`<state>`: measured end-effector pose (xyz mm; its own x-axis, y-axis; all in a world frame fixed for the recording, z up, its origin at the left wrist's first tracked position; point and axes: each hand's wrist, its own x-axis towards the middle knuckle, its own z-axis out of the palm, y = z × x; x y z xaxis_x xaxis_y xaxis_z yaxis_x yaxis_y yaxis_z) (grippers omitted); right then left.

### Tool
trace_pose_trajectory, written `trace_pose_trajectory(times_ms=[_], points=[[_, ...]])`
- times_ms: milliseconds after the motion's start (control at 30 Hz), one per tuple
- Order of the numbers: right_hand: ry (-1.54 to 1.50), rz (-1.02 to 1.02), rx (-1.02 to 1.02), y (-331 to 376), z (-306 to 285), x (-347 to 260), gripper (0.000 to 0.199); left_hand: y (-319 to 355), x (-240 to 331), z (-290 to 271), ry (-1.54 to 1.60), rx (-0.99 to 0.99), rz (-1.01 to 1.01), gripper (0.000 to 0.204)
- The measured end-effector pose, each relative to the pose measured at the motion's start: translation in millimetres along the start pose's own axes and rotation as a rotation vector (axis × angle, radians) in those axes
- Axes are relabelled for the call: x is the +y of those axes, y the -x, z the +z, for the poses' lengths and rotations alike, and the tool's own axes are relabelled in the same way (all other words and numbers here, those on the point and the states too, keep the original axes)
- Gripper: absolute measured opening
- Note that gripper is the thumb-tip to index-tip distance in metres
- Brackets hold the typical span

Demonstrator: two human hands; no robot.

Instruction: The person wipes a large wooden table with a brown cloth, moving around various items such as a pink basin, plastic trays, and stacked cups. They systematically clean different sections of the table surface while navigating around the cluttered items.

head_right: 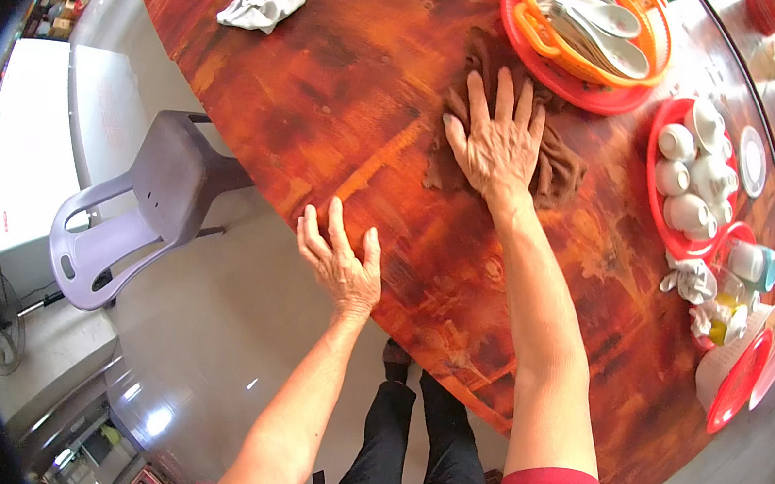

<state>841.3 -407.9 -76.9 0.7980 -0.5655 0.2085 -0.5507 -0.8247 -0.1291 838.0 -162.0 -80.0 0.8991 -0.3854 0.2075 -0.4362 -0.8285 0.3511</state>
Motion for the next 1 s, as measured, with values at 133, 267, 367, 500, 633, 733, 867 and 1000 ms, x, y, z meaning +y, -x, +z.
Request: trace_pose_trajectory(times_ms=[133,267,367,500,633,733,867,1000], points=[[0.035,-0.036,0.034,-46,23,-19,0.063,0,-2,-2,-0.003,-0.039,-0.037,0.065],[0.042,-0.074,0.18,-80,39,-35,0.052,0,2,-2,0.026,-0.047,-0.053,0.064],[-0.014,-0.276,0.228,-84,42,-62,0.05,0,2,2,0.039,-0.003,-0.026,0.062],[-0.092,-0.418,0.127,-60,35,-77,0.052,0,0,3,0.011,0.014,0.001,0.061],[-0.139,-0.427,0.117,-33,15,-25,0.049,-1,0,3,0.004,0.023,0.005,0.061],[-0.071,-0.265,0.065,8,-9,24,0.054,0,-3,2,0.004,0.033,0.003,0.061],[0.128,0.002,0.02,59,-27,92,0.059,1,-4,5,-0.001,0.048,0.006,0.061],[0.244,0.259,0.003,89,-28,136,0.061,3,2,9,0.019,0.043,0.009,0.061]])
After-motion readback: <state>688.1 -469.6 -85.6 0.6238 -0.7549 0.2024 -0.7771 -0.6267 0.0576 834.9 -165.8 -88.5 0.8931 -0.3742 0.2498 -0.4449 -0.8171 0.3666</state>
